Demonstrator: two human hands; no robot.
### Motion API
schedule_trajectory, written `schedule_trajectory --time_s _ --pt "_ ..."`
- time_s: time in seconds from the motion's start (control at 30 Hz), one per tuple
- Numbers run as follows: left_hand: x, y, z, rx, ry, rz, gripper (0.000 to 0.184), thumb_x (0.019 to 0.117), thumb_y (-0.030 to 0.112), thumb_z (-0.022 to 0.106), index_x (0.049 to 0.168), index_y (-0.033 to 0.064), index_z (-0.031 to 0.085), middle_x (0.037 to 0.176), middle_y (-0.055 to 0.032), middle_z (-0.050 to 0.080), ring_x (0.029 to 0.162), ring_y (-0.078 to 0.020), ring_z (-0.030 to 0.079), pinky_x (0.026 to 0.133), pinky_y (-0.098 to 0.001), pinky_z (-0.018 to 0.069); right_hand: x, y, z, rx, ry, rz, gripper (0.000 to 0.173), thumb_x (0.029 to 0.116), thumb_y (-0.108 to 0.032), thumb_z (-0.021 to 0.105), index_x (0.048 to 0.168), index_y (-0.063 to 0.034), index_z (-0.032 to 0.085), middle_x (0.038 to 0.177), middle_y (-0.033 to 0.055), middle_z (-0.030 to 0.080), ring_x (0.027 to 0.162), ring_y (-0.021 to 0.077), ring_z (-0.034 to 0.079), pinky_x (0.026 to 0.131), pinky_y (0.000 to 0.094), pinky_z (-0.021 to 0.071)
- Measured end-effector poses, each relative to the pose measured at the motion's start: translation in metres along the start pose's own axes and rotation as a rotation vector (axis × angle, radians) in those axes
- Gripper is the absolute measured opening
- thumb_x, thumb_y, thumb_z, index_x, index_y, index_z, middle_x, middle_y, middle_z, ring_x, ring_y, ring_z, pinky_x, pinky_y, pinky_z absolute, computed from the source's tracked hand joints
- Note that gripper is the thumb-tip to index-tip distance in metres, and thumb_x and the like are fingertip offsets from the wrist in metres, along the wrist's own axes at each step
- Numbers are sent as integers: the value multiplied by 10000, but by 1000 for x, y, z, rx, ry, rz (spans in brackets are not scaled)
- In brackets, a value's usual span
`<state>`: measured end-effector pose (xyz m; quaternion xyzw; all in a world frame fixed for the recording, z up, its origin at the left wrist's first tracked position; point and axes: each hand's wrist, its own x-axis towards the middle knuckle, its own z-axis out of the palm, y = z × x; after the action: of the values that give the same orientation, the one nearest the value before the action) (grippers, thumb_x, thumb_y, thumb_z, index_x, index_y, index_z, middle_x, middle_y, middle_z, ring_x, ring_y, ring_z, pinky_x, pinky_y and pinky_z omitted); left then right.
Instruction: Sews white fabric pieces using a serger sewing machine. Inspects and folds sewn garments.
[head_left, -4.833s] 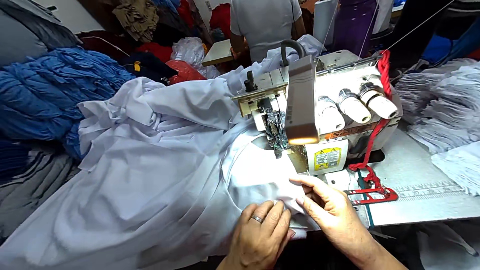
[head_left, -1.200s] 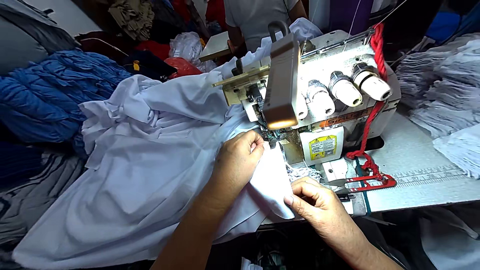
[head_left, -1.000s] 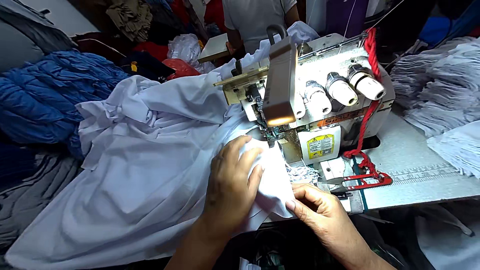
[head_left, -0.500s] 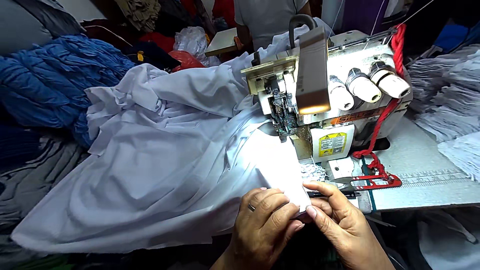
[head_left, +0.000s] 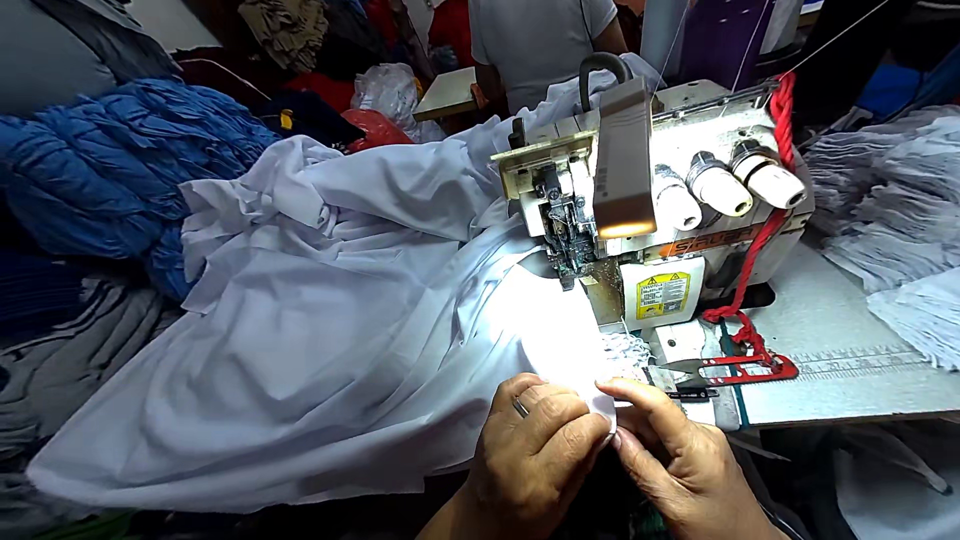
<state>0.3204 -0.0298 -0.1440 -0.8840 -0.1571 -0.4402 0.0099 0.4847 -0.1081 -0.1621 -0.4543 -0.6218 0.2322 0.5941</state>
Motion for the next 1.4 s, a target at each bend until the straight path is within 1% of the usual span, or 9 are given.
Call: schedule_trajectory --time_s 0.13,0.23,0.3,0.57,0.8,0.93,1.03,1.17,1.4 --pt "-7 -4 0 86 7 88 187 1070 306 529 1013 160 631 1014 9 659 1060 -100 617 1054 -274 410 3 -3 -2 122 -31 90 177 944 8 587 1081 34 696 916 56 747 805 -18 680 757 132 556" --pt "-22 -8 7 178 13 37 262 1058 458 508 1152 214 522 1228 -1 568 1269 -116 533 1130 -307 363 6 -8 -7 157 -39 102 139 950 2 613 1048 40 704 930 52 753 832 -25 686 782 136 564" --pt "-36 -16 13 240 16 5 232 1057 371 533 1235 231 482 1337 -22 543 1366 -167 483 1173 -379 326 8 -11 -11 169 -54 105 137 950 7 616 1050 43 704 949 56 759 857 -16 701 799 150 576" --pt "-39 -36 -16 172 39 -19 220 1091 177 420 1124 197 637 1195 33 658 1255 -103 568 1180 -344 322 18 -11 -14 63 -109 96 123 961 -6 617 1012 43 718 913 89 755 835 -1 695 784 140 555" --pt "-6 -69 -19 151 -22 -112 298 1024 85 502 1020 188 781 1112 -12 756 1187 -121 653 1132 -383 402 55 20 1 -194 36 33 211 982 -141 553 978 -101 760 820 -49 734 760 -36 682 687 131 564" --pt "22 -84 -23 158 -155 -168 343 909 1 547 1049 162 815 1113 -48 769 1135 -193 707 1090 -516 451 68 12 7 -526 84 57 277 1007 -268 504 1064 -170 757 692 -96 643 577 -29 583 525 153 478" --pt "37 -97 -20 174 -220 -198 378 886 -47 553 1096 137 809 1153 -84 762 1105 -258 723 1047 -606 455 71 11 7 -670 69 65 324 1015 -314 499 1173 -173 745 697 -60 651 554 46 579 506 236 474" --pt "51 -115 -15 173 -250 -254 401 924 -87 513 1150 102 786 1199 -146 741 1131 -346 707 1033 -677 426 66 7 2 -652 25 25 323 1019 -293 517 1220 -146 724 760 -42 686 566 38 582 515 226 488" --pt "35 -103 -27 10 -190 -301 337 988 282 626 1167 29 760 1261 -176 708 1225 -316 654 1109 -605 378 21 22 0 -422 -160 -80 311 1045 -263 490 1020 -90 747 779 -53 675 697 -40 618 648 134 522"
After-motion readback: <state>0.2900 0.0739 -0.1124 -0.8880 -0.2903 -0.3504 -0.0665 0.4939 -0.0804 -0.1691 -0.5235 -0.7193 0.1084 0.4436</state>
